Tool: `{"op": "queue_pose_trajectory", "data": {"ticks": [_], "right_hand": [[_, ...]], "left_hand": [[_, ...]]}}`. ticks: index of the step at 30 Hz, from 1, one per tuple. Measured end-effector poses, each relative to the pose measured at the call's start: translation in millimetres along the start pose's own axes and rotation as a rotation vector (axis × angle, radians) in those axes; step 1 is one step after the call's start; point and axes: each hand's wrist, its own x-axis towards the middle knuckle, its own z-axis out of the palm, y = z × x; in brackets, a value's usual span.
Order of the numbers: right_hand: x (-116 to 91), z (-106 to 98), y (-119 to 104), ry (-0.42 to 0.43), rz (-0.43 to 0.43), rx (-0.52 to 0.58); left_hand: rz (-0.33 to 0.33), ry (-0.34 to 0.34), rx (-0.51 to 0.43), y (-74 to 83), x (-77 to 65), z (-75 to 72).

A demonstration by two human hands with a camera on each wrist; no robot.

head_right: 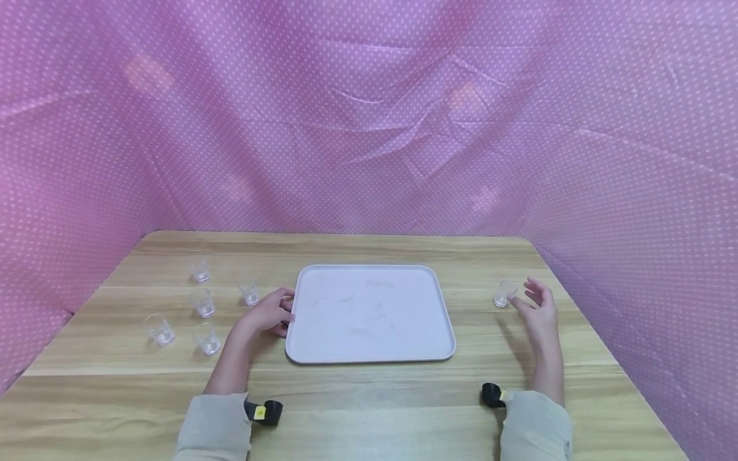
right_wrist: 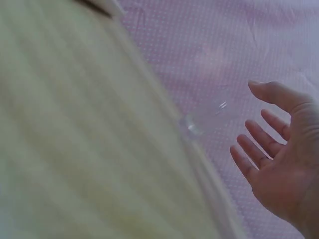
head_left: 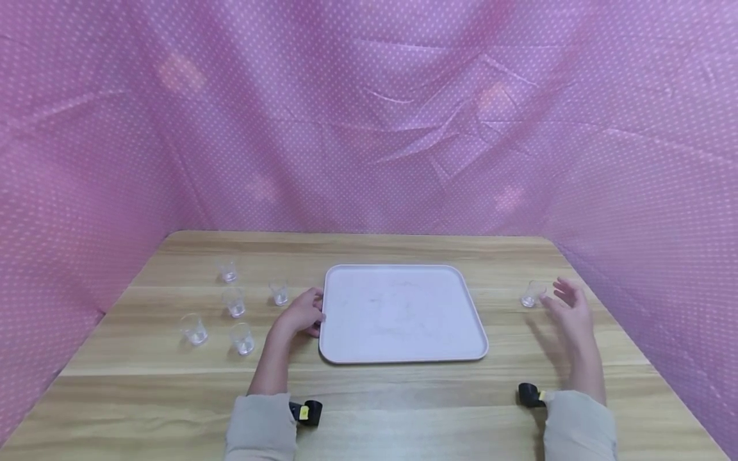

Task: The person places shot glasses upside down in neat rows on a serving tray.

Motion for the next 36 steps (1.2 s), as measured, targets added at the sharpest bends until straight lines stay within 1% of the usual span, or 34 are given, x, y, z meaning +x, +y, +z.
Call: {"op": "queue_pose_trajectory", "data": {"ticks": [2, 5, 8, 11, 12, 16, 19, 23, 26, 32, 36], "right_hand": [[2, 1, 9, -0.009, 0.009, 0.046], [5, 2, 19, -0.019, 0.01, 0.081], [8, 3, 23, -0.021, 0.036, 0.041], [11, 5, 25, -0.031, 0.04, 0.007], [11, 6, 25, -0.037, 0.036, -0.031], [14, 9, 28, -0.066, 0.0, -0.094], [17, 11, 29, -0.088, -0.024, -0.219], [21, 13, 30, -0.092, -0.033, -0.329], [24, 14, 32, -0.077, -0.034, -0.37], [25, 15, 32, -0.05, -0.075, -0.459], [25, 17, 32, -0.033, -0.072, -0.494]], "left_hand": [[0.004, -0.002, -0.018, -1.1, 0.0, -0.4], [0.013, -0.01, -0.04, -2.5, 0.8, -1.0], [0.016, -0.011, -0.042, -2.8, 1.0, -1.4], [0.015, -0.009, -0.041, -3.8, 2.0, -1.7], [0.016, -0.008, -0.043, -3.9, 2.1, -1.8], [0.015, -0.009, -0.047, -5.4, 3.2, -2.3], [0.012, -0.007, -0.059, -6.0, 3.1, -2.6], [0.012, -0.015, -0.087, -6.7, 3.2, -2.7], [0.011, -0.024, -0.105, -7.2, 3.9, -2.8], [0.011, -0.032, -0.119, -7.0, 3.4, -3.8], [0.013, -0.035, -0.125, -6.6, 2.0, -5.0]]}}
